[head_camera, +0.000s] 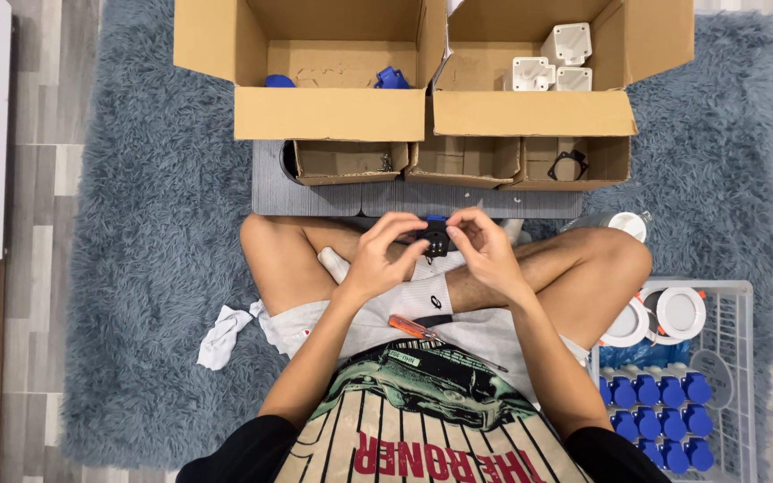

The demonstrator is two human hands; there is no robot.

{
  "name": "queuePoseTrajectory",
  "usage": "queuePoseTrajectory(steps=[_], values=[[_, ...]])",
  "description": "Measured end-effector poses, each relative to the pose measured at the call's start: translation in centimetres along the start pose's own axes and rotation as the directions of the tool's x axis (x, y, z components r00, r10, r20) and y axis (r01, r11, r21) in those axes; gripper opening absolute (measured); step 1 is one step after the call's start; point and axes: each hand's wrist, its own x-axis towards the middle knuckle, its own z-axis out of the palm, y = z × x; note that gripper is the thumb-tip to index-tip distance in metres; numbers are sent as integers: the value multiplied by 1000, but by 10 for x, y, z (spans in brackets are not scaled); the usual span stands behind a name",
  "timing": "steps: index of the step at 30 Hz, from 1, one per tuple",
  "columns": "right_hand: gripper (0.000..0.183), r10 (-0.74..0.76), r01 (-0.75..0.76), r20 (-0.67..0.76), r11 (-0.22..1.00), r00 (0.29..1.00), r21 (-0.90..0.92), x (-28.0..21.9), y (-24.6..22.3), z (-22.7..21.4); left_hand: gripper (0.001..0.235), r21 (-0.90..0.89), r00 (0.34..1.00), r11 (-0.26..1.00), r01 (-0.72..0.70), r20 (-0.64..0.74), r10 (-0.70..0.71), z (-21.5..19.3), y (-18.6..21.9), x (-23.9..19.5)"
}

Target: Assembling or modifying electrical junction boxes using a screwdriver while sitting on the floor

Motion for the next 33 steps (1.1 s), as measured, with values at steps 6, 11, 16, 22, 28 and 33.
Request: queuePoseTrajectory(steps=[6,11,16,22,28,33], values=[[13,-15,15,29,1000,999,21,-2,-3,2,11,23,999,1000,8,-36,-7,-4,8,4],[13,0,-2,46,999,999,44,-4,-8,3,13,-1,995,997,81,-53,-81,-4,11,1],[12,9,-12,70,999,998,47,-3,-11,1,16,-87,981,980,181,-50,-186,0,0,-6],[13,34,-45,89,991,995,129,-1,-13,-3,41,-515,933,780,355,143,-330,6,-16,-23],[16,51,-70,169,992,984,107,9,-45,-3,53,-711,814,432,554,354,-461,6,-9,-30],[19,-18,80,341,983,940,-168,45,-111,-30,57,-753,824,371,544,396,-406,-4,-4,-34]])
